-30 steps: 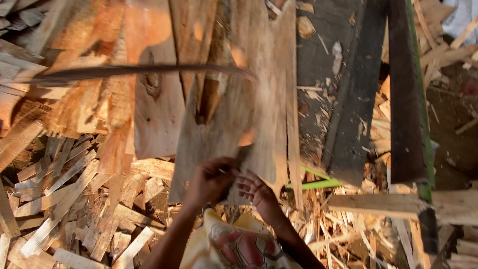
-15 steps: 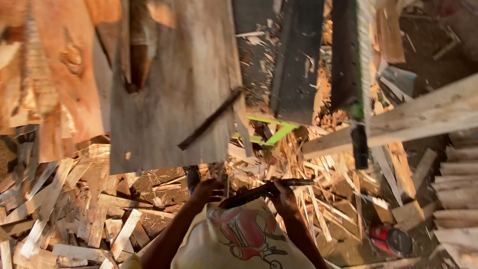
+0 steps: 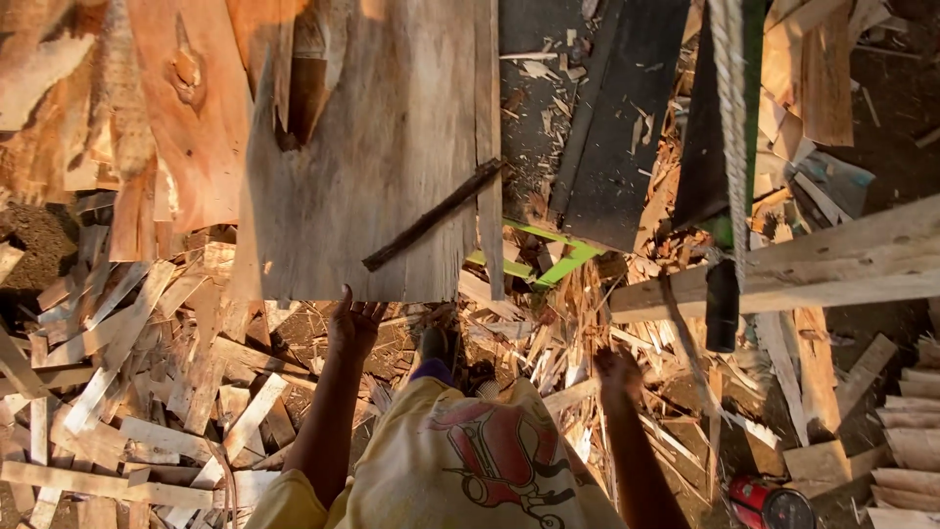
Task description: Trimming and sorting thin wood veneer sheets using a manual cutting machine in a workshop.
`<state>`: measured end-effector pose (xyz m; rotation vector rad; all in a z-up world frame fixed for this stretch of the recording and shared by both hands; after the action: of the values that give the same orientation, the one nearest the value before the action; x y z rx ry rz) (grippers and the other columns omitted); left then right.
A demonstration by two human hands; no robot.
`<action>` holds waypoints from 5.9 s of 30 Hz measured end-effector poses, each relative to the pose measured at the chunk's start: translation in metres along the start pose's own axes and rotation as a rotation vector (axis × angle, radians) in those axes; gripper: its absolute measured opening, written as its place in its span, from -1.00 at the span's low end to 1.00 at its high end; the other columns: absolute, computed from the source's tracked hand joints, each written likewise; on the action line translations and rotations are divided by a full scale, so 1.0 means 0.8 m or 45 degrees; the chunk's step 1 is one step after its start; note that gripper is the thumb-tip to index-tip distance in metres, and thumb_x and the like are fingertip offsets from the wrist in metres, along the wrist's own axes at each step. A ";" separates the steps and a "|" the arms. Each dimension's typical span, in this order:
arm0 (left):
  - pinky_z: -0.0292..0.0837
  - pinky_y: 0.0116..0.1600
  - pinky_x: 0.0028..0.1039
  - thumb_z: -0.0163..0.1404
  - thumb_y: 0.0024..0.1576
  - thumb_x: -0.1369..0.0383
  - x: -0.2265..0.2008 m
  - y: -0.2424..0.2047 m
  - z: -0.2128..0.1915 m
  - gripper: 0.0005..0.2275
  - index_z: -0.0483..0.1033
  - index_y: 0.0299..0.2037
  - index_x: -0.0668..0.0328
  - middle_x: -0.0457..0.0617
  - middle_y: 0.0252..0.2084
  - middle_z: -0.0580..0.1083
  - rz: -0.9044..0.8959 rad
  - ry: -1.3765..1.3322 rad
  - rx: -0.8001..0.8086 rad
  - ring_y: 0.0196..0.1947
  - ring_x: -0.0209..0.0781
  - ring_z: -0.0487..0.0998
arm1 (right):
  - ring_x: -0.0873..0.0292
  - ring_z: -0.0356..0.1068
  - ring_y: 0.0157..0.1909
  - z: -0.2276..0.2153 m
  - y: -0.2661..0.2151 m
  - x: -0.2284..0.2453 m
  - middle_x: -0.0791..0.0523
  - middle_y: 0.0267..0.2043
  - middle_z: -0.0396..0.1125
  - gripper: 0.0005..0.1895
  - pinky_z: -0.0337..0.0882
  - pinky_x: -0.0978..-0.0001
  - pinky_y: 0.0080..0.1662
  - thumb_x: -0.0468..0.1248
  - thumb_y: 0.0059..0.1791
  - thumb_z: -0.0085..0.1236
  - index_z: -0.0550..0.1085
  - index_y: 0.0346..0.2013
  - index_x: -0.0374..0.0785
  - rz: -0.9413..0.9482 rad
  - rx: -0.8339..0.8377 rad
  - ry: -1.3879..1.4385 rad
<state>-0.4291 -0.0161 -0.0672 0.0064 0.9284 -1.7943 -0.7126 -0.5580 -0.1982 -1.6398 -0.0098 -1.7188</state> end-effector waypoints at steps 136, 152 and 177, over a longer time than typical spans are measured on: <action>0.70 -0.20 -0.16 0.09 0.09 0.58 0.226 0.042 0.209 -0.84 0.61 -0.18 0.62 0.26 -0.25 0.60 -0.153 0.785 0.234 -0.33 0.06 0.64 | 0.19 0.29 -0.63 0.191 -0.156 0.501 0.09 -0.51 0.27 -0.40 0.32 0.30 -0.61 -0.39 -0.15 0.20 0.30 0.18 -0.29 -0.020 0.383 -0.538; 0.66 -0.23 -0.21 0.08 0.08 0.64 0.268 0.111 0.276 -0.72 0.40 0.00 0.38 0.21 -0.08 0.48 -0.029 0.527 0.111 -0.27 -0.01 0.58 | 0.20 0.29 -0.67 0.201 -0.163 0.518 0.10 -0.53 0.27 -0.25 0.37 0.31 -0.66 -0.36 -0.17 0.16 0.20 0.32 -0.24 -0.001 0.308 -0.737; 0.68 0.06 -0.11 0.01 0.11 0.65 0.251 0.143 0.290 -0.37 0.01 0.37 0.19 0.26 0.23 0.28 -0.091 0.560 0.126 0.10 0.21 0.48 | 0.18 0.36 -0.64 0.200 -0.160 0.476 0.06 -0.53 0.34 -0.38 0.36 0.30 -0.62 -0.22 -0.06 0.18 0.13 0.23 -0.04 0.112 0.309 -1.090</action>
<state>-0.3297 -0.3278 -0.0559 0.4511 1.1559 -1.9420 -0.6025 -0.5779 0.2195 -2.0160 -0.5211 -0.8040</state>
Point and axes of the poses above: each hand's wrist, its own y-axis towards the middle knuckle, its own z-axis out of the palm, x = y × z, the point moved 6 cm from there along y, towards the middle knuckle
